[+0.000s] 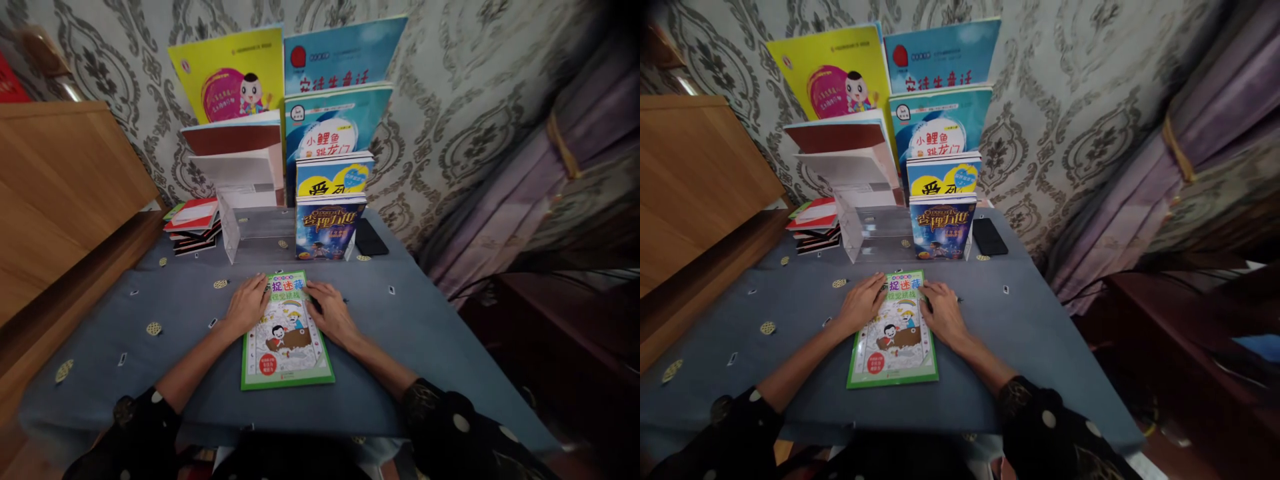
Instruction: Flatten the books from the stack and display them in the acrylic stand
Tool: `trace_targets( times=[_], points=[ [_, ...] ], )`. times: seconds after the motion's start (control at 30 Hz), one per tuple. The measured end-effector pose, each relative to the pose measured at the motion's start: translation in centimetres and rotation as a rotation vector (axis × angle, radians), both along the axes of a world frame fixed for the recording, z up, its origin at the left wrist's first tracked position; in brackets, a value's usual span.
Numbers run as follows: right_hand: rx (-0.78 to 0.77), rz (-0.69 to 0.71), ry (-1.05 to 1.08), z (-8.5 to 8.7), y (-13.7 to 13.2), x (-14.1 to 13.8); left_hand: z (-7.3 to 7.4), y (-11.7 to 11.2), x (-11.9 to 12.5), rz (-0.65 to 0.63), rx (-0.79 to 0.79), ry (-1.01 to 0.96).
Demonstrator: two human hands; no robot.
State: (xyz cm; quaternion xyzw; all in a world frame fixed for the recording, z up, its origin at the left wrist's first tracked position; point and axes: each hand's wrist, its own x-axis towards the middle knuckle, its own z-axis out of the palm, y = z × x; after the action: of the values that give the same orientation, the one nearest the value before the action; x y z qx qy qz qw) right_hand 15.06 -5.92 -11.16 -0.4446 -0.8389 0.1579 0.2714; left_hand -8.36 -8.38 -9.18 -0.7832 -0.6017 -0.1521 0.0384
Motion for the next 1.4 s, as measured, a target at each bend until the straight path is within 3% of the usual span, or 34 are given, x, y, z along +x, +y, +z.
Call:
trace_targets(
  times=[0.47, 0.7, 1.17, 1.4],
  points=[
    [-0.007, 0.028, 0.062, 0.3, 0.0, 0.1, -1.0, 3.8, 3.8, -0.339, 0.041, -0.060],
    [-0.005, 0.040, 0.076, 0.3, 0.1, 0.2, -1.6, 5.7, 4.5, -0.400, 0.006, -0.060],
    [-0.162, 0.000, 0.313, 0.0, 1.3, 0.9, -0.8, 4.5, 4.9, -0.419, -0.015, -0.092],
    [-0.144, -0.025, 0.371, -0.4, 1.8, 1.1, 0.0, 3.0, 5.3, -0.435, -0.021, -0.062]
  ],
)
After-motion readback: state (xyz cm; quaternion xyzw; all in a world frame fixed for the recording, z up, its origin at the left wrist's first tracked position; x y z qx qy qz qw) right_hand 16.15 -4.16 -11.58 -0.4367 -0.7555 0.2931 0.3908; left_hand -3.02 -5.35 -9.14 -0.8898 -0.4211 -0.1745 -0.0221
